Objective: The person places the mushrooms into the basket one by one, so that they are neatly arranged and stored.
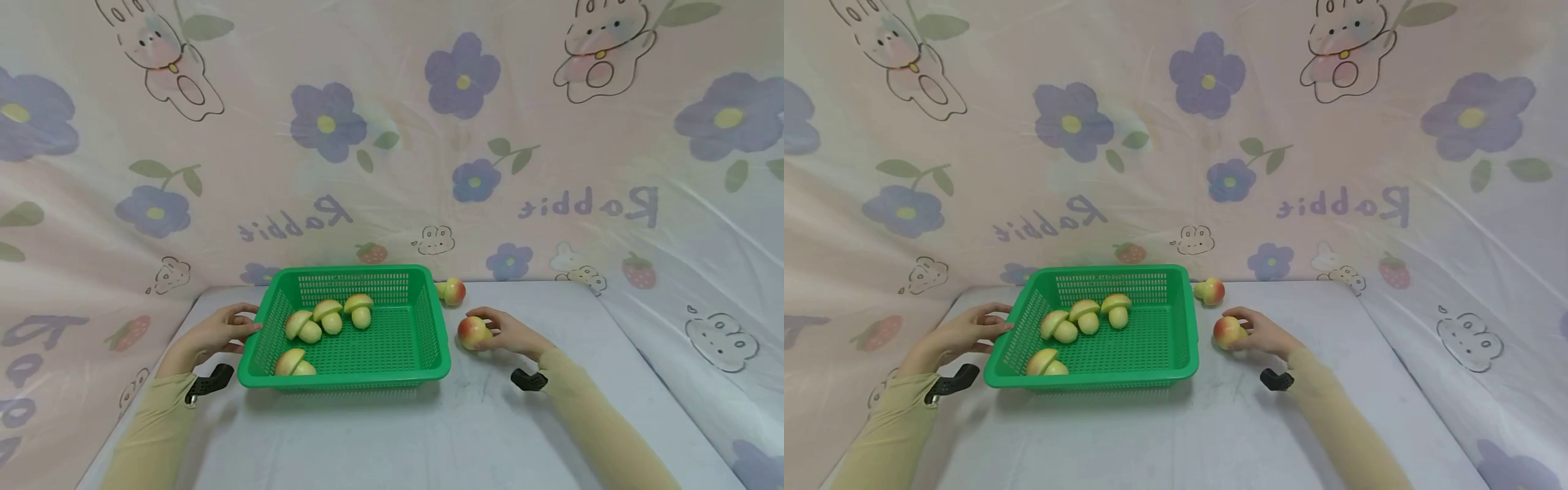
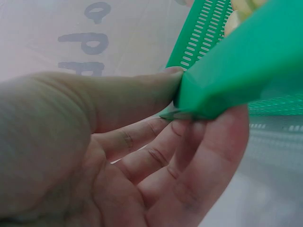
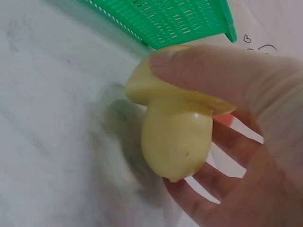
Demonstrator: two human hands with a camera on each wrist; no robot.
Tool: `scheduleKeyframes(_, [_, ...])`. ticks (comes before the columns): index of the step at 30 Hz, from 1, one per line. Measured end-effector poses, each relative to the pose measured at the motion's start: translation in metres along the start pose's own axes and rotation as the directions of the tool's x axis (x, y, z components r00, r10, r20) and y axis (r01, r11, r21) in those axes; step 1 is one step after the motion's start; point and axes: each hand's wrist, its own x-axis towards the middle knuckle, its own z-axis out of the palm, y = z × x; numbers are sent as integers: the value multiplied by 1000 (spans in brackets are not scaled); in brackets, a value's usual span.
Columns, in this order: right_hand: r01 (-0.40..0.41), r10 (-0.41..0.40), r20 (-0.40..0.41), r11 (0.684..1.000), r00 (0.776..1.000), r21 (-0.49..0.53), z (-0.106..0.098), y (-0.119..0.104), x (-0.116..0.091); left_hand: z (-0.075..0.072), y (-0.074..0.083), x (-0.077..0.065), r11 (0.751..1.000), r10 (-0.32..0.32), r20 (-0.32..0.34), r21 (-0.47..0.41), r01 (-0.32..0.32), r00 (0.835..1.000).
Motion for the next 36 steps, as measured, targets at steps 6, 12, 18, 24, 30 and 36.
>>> scheduleKeyframes(6, [-20, 20, -9, 1000, 1000, 7, -6, -2, -10, 1, -2, 0, 1000, 1, -5, -4, -1, 1000])
scheduleKeyframes(12, [1, -2, -41, 1000, 999, -27, -13, 4, -15, 2, -1, 1, 1000, 7, -9, -13, -7, 1000])
scheduleKeyframes(18, [9, -9, -56, 1000, 998, -15, -20, -2, -20, 3, 0, 0, 1000, 9, -10, -5, -9, 1000])
scheduleKeyframes(24, [43, -43, -56, 999, 998, 10, -25, -4, -22, 2, 0, 0, 1000, 2, -12, -5, -2, 1000])
scheduleKeyframes(30, [78, -76, -68, 996, 995, 38, -31, -13, -25, 2, 0, 1, 1000, 4, -17, 3, -4, 1000])
scheduleKeyframes(36, [119, -111, -78, 988, 991, 103, -37, -25, -26, 2, -1, -1, 1000, 2, -16, 1, -2, 1000])
